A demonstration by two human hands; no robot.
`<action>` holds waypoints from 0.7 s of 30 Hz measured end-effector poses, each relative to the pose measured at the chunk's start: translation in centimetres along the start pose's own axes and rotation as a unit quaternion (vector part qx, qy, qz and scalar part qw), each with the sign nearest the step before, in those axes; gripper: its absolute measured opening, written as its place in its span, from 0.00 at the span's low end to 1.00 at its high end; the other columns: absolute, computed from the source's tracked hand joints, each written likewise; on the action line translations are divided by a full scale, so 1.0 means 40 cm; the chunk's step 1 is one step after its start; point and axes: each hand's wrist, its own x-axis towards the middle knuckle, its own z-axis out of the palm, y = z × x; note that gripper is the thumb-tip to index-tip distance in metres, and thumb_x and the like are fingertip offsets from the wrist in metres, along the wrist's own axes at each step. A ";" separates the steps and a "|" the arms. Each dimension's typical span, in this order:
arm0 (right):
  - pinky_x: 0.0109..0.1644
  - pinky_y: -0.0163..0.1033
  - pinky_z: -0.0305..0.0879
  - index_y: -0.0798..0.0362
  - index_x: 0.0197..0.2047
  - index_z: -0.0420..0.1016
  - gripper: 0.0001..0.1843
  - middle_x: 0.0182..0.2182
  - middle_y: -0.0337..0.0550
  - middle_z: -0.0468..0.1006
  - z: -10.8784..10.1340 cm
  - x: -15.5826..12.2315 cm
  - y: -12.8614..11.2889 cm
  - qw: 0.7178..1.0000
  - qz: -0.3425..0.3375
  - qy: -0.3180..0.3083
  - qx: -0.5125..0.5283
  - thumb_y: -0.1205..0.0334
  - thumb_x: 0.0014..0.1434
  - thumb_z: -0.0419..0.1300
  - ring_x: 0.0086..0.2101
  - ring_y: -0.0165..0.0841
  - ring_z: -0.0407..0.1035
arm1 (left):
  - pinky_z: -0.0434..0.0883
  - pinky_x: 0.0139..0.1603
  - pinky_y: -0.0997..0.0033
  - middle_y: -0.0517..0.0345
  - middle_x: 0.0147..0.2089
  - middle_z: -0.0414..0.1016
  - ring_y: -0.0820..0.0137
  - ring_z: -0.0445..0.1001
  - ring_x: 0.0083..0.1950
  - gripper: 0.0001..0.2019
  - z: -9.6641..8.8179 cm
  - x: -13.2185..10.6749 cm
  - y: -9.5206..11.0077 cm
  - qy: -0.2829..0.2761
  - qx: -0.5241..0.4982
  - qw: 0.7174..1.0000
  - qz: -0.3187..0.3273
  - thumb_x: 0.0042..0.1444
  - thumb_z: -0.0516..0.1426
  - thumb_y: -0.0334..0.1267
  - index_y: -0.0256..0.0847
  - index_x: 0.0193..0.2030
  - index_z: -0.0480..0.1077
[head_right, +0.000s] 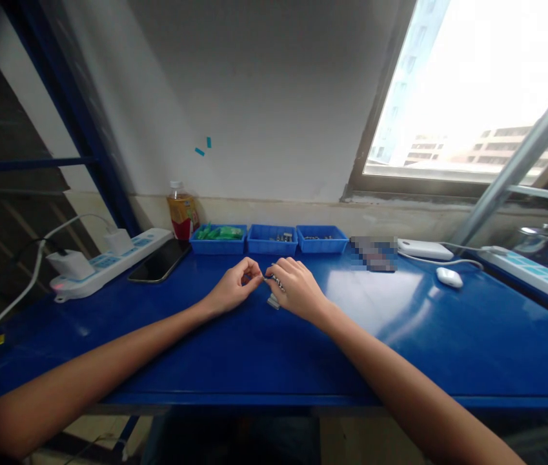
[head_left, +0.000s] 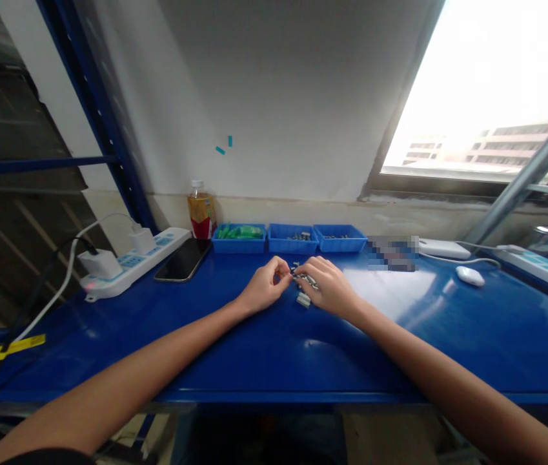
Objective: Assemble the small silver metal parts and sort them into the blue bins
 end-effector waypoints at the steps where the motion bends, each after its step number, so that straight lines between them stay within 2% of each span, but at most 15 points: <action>1: 0.41 0.39 0.60 0.53 0.39 0.71 0.05 0.33 0.44 0.73 -0.001 0.000 0.003 1.000 -0.004 0.001 0.003 0.63 0.61 0.55 0.36 0.35 0.65 | 0.63 0.31 0.75 0.60 0.32 0.67 0.74 0.67 0.32 0.08 0.000 -0.001 0.002 -0.004 -0.002 1.000 0.003 0.56 0.54 0.42 0.39 0.35 0.63; 8: 0.40 0.39 0.60 0.53 0.37 0.71 0.04 0.32 0.45 0.72 -0.001 -0.005 -0.003 1.000 -0.024 0.006 0.001 0.64 0.61 0.55 0.35 0.34 0.64 | 0.64 0.33 0.75 0.60 0.32 0.67 0.73 0.67 0.33 0.08 -0.001 -0.002 0.001 -0.012 -0.005 1.000 0.016 0.57 0.54 0.42 0.38 0.36 0.63; 15: 0.40 0.39 0.63 0.52 0.34 0.69 0.06 0.31 0.44 0.73 0.004 -0.001 -0.006 0.997 0.015 0.036 0.060 0.64 0.62 0.53 0.34 0.34 0.66 | 0.66 0.36 0.74 0.58 0.35 0.73 0.71 0.72 0.36 0.12 -0.003 -0.006 0.006 -0.044 -0.017 0.999 0.022 0.57 0.56 0.42 0.38 0.43 0.65; 21: 0.40 0.39 0.63 0.52 0.33 0.69 0.06 0.31 0.44 0.72 0.016 -0.004 0.003 0.994 0.049 0.041 0.091 0.64 0.61 0.53 0.34 0.34 0.67 | 0.66 0.34 0.74 0.56 0.35 0.75 0.71 0.73 0.36 0.11 -0.005 -0.005 0.014 -0.039 0.025 0.999 0.028 0.57 0.56 0.44 0.37 0.40 0.68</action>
